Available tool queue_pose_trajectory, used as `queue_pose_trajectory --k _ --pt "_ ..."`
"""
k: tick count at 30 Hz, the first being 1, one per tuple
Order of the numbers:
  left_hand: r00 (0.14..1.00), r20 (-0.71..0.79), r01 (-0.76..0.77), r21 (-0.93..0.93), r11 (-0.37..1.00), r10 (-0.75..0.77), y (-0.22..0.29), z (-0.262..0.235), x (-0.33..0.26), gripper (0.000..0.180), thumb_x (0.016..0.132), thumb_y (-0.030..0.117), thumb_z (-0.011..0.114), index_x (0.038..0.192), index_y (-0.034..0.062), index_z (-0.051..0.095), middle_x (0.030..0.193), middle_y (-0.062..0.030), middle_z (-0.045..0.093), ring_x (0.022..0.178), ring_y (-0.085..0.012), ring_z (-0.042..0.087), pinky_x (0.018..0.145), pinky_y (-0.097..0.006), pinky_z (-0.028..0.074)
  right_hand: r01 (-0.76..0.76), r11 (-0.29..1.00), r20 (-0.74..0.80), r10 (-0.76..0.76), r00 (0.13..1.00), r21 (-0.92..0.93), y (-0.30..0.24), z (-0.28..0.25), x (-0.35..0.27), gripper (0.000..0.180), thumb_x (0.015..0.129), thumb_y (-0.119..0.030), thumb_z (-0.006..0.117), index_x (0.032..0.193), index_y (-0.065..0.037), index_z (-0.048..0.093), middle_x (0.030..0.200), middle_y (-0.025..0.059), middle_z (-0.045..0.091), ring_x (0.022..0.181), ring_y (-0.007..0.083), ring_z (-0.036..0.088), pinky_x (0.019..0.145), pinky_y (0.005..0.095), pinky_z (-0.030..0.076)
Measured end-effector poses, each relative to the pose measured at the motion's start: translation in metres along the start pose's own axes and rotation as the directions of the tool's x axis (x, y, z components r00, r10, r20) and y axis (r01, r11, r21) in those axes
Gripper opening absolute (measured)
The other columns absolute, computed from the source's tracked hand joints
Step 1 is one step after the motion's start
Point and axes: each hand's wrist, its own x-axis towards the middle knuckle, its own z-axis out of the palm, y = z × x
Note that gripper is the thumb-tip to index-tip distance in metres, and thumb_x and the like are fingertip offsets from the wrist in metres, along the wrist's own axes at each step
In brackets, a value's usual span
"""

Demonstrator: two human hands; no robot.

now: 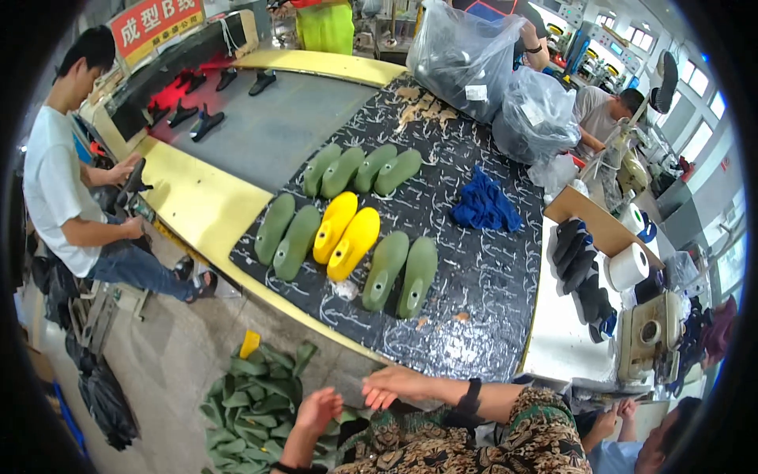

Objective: Picking up shoe lasts from a pile on the floor and organizing them onto a workbench or conveyor area.

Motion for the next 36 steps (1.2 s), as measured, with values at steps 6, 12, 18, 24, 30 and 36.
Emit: queue_pose_trajectory --k 6,12,18,24,30,36 --pt "0.906 -0.416 -0.260 -0.407 0.876 0.075 -0.036 -0.078 -0.057 0.020 0.087 0.021 0.049 0.085 0.0018 0.052 0.075 -0.0081 0.056 0.065 -0.0228 0.050 0.062 -0.036 0.042 -0.005 0.960 0.116 0.039 0.992 -0.282 0.004 0.020 0.055 0.039 0.091 -0.038 0.049 0.100 -0.001 0.058 0.087 0.0078 0.063 0.073 0.0128 0.062 0.061 0.0238 0.050" --pt "0.836 -0.505 -0.384 -0.263 0.885 0.213 -0.115 -0.088 -0.098 0.037 0.095 0.027 0.043 0.118 -0.0013 0.045 0.117 -0.0165 0.049 0.105 -0.0291 0.049 0.090 -0.041 0.042 0.028 0.925 0.244 0.071 0.967 -0.380 0.008 0.051 0.069 0.033 0.092 -0.035 0.048 0.091 -0.002 0.056 0.083 0.0042 0.062 0.067 0.0094 0.060 0.054 0.0222 0.048" --pt "0.949 -0.193 -0.315 -0.571 0.758 0.249 -0.139 -0.113 -0.090 0.018 0.084 0.025 0.050 0.087 0.0070 0.053 0.074 -0.0091 0.058 0.063 -0.0244 0.056 0.061 -0.036 0.048 0.041 0.885 0.231 0.076 0.970 -0.464 0.016 0.086 0.073 0.032 0.092 -0.032 0.047 0.094 -0.001 0.056 0.083 0.0062 0.062 0.070 0.0121 0.061 0.057 0.0261 0.050" --pt "0.864 -0.458 -0.396 -0.355 0.847 0.212 -0.209 -0.164 -0.098 0.018 0.082 0.022 0.058 0.087 0.0045 0.054 0.074 -0.0097 0.059 0.064 -0.0196 0.060 0.058 -0.033 0.051 -0.033 0.833 0.039 0.066 0.997 -0.552 0.053 0.092 0.055 0.027 0.092 -0.024 0.050 0.099 0.001 0.057 0.087 0.0101 0.064 0.075 0.0163 0.063 0.063 0.0277 0.052" --pt "0.711 -0.691 -0.345 -0.505 0.791 -0.131 -0.313 -0.230 -0.145 0.024 0.082 0.017 0.055 0.098 -0.0002 0.050 0.079 -0.0134 0.057 0.061 -0.0246 0.060 0.055 -0.036 0.053 -0.252 0.638 -0.064 0.302 0.951 -0.728 0.129 0.091 0.124 0.028 0.089 -0.025 0.051 0.093 0.002 0.058 0.078 0.0077 0.062 0.065 0.0135 0.061 0.054 0.0254 0.049" --pt "0.545 -0.801 -0.225 -0.424 0.877 -0.248 -0.361 -0.265 -0.156 0.014 0.083 0.012 0.049 0.089 0.0002 0.054 0.069 -0.0080 0.056 0.054 -0.0185 0.058 0.049 -0.030 0.050 0.045 0.250 0.079 0.129 0.989 -0.967 0.193 0.090 0.201 0.021 0.083 -0.022 0.053 0.087 -0.003 0.061 0.079 0.0165 0.064 0.074 0.0303 0.063 0.068 0.0395 0.048"
